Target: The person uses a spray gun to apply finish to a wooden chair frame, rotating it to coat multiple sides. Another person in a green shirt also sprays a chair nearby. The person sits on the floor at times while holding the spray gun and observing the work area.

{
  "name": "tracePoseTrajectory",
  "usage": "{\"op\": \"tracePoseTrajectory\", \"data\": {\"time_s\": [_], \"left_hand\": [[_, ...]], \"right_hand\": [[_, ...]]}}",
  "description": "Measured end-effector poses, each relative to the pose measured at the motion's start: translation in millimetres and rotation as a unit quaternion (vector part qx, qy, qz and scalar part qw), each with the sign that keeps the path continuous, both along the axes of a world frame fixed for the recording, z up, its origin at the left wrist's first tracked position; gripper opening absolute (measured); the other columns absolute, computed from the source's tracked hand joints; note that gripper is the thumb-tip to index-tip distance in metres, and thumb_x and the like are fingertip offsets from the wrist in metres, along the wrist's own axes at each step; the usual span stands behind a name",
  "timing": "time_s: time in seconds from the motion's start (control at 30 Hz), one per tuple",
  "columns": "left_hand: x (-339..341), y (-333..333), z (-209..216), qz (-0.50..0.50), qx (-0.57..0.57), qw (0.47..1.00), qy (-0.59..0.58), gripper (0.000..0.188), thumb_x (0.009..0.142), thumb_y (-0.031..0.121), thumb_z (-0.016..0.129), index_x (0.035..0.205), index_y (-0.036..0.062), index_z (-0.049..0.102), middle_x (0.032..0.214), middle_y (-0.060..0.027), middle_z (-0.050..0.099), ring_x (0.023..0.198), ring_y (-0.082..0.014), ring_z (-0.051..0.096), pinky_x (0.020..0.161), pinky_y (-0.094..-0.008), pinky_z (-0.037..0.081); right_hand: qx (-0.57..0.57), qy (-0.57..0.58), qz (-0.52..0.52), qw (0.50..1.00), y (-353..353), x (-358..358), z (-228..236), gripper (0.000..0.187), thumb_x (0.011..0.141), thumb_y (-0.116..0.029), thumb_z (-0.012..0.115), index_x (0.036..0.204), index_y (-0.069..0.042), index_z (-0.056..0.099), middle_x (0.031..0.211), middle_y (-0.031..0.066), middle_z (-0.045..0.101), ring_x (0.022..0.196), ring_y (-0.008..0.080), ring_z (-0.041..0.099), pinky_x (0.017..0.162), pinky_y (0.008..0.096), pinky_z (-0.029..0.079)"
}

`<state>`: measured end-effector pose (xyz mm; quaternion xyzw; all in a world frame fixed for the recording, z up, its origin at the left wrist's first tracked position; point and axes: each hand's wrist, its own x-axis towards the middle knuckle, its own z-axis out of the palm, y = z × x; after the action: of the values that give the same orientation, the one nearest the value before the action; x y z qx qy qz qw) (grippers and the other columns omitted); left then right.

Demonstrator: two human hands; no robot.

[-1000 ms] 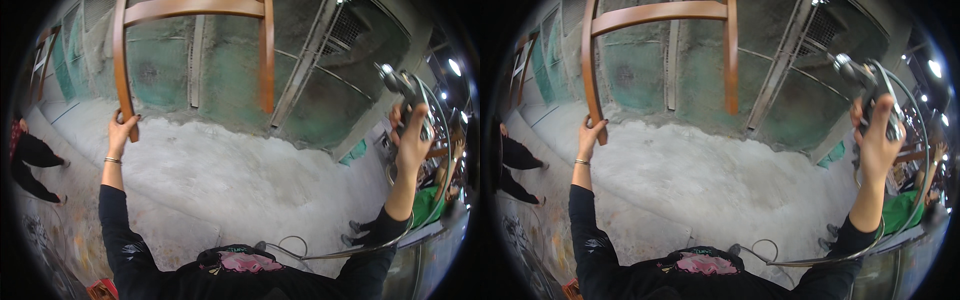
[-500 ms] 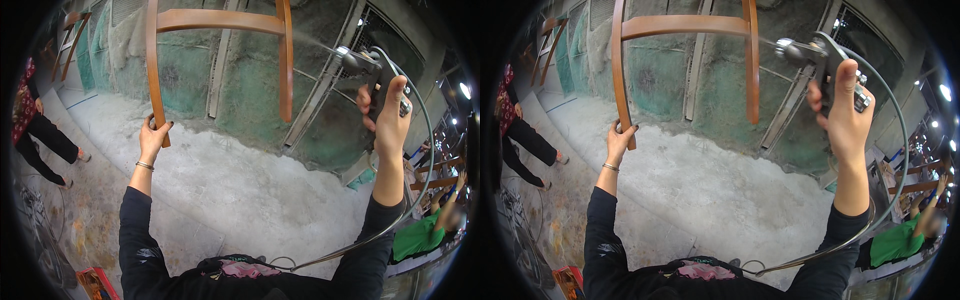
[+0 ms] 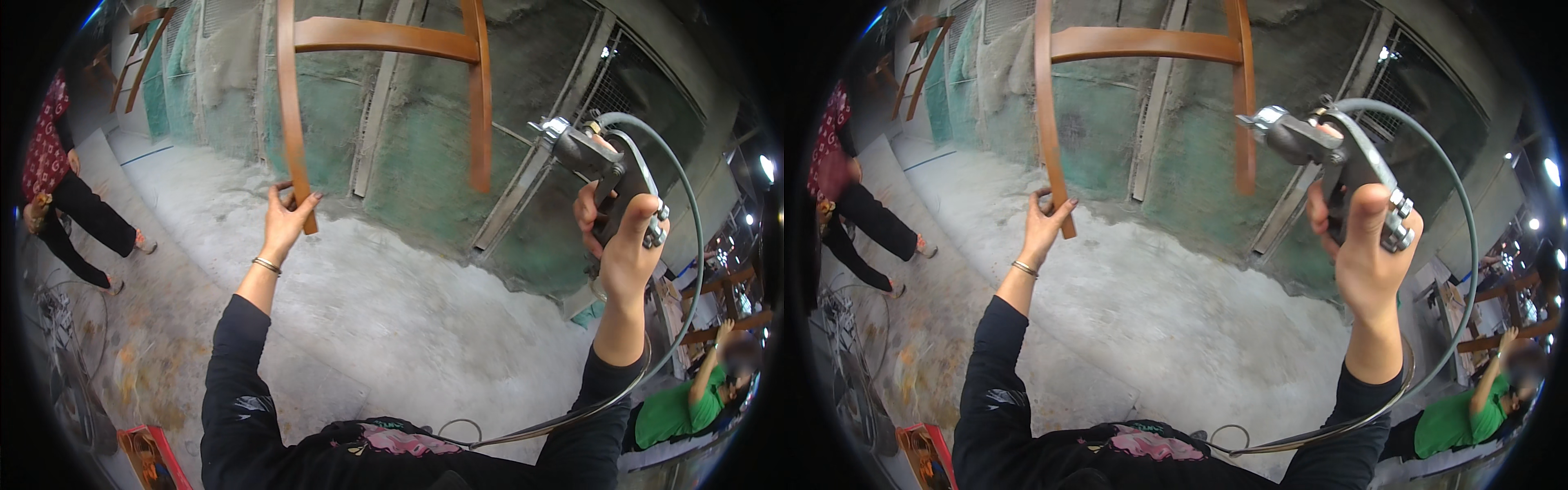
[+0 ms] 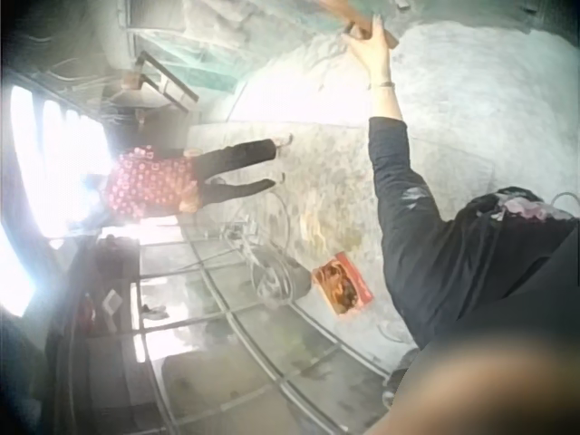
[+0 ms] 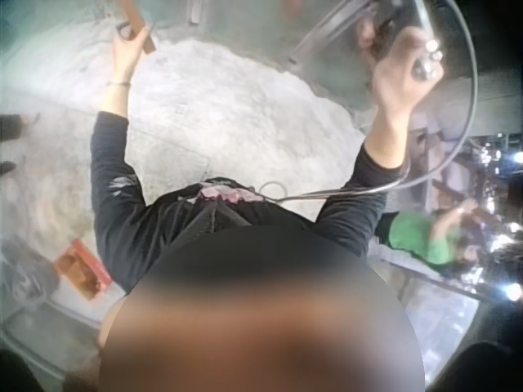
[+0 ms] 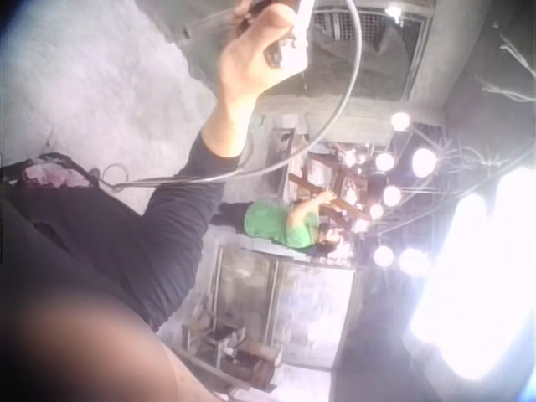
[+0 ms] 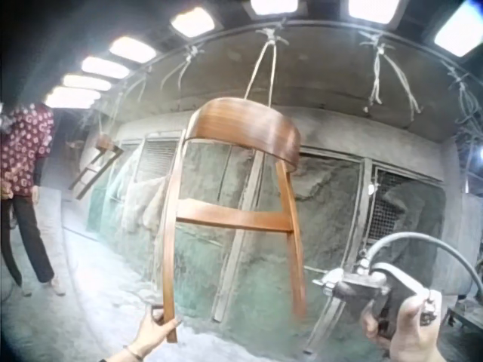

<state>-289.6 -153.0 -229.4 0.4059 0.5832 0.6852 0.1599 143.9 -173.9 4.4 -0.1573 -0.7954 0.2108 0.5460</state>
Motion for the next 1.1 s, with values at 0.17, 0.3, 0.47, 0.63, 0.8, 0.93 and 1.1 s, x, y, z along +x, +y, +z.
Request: {"op": "tracePoseTrajectory", "data": {"time_s": [0.17,0.3,0.47,0.63,0.8,0.93,1.1], "left_hand": [[12,4,3,-0.054,0.03,0.997,-0.056,0.067,0.099,0.034,0.075,0.145,-0.0003,0.04,0.13,-0.0209,0.067,0.123,-0.0231,0.063,0.104,-0.0364,0.048],[5,7,1,-0.052,-0.014,0.997,-0.062,0.066,0.104,0.054,0.057,0.148,0.0048,0.05,0.155,-0.0178,0.05,0.148,-0.0288,0.042,0.117,-0.0492,0.037],[-19,17,-6,-0.05,-0.029,0.996,-0.074,0.078,0.104,0.071,0.035,0.146,0.0107,0.06,0.168,-0.0128,0.035,0.159,-0.0326,0.02,0.124,-0.0594,0.02],[-38,13,-12,-0.04,-0.046,0.994,-0.089,0.085,0.103,0.076,0.025,0.141,0.013,0.067,0.17,-0.018,0.03,0.161,-0.0323,0.012,0.127,-0.0566,0.006],[-52,3,-4,0.023,-0.055,0.996,-0.072,0.084,0.105,0.071,0.023,0.132,0.0088,0.073,0.169,-0.0233,0.029,0.16,-0.0353,0.015,0.128,-0.0527,0.009],[-60,-6,0,-0.005,-0.065,0.995,-0.069,0.074,0.103,0.07,0.035,0.129,0.0144,0.076,0.171,-0.0188,0.027,0.161,-0.0304,0.011,0.126,-0.0557,0.007],[-58,-8,-3,-0.032,-0.021,0.992,-0.121,0.043,0.103,0.041,0.066,0.127,0.0054,0.067,0.134,-0.0124,0.066,0.143,-0.0246,0.048,0.116,-0.0434,0.038]], "right_hand": [[0.069,0.006,-0.006,0.998,-4,-53,20,0.042,0.107,-0.042,0.06,0.114,0.0,0.066,0.076,0.002,0.061,0.063,0.0076,0.055,0.046,0.0188,0.035],[0.101,0.072,-0.02,0.992,1,-84,49,0.041,0.104,-0.045,0.065,0.09,-0.007,0.062,0.072,0.0016,0.061,0.061,0.007,0.056,0.046,0.0193,0.035],[0.104,0.069,-0.009,0.992,3,-76,44,0.043,0.105,-0.046,0.063,0.087,-0.007,0.062,0.069,0.0008,0.06,0.059,0.0067,0.054,0.045,0.0199,0.033],[0.047,-0.054,-0.006,0.997,-4,-22,-15,0.054,0.104,-0.048,0.063,0.125,0.001,0.069,0.07,-0.0003,0.061,0.055,0.0041,0.05,0.046,0.0197,0.033],[-0.083,-0.211,0.057,0.972,-23,29,-60,0.05,0.093,-0.028,0.082,0.129,0.005,0.07,0.103,0.011,0.079,0.076,0.0078,0.065,0.068,0.0234,0.052],[-0.179,-0.301,0.028,0.936,-24,45,-70,0.049,0.092,-0.022,0.083,0.13,0.004,0.07,0.116,0.0137,0.077,0.092,0.0099,0.067,0.085,0.0265,0.054],[-0.039,-0.117,-0.109,0.986,22,9,-66,0.042,0.095,-0.017,0.08,0.129,0.005,0.07,0.107,0.0107,0.079,0.091,0.0095,0.069,0.084,0.025,0.054]]}}
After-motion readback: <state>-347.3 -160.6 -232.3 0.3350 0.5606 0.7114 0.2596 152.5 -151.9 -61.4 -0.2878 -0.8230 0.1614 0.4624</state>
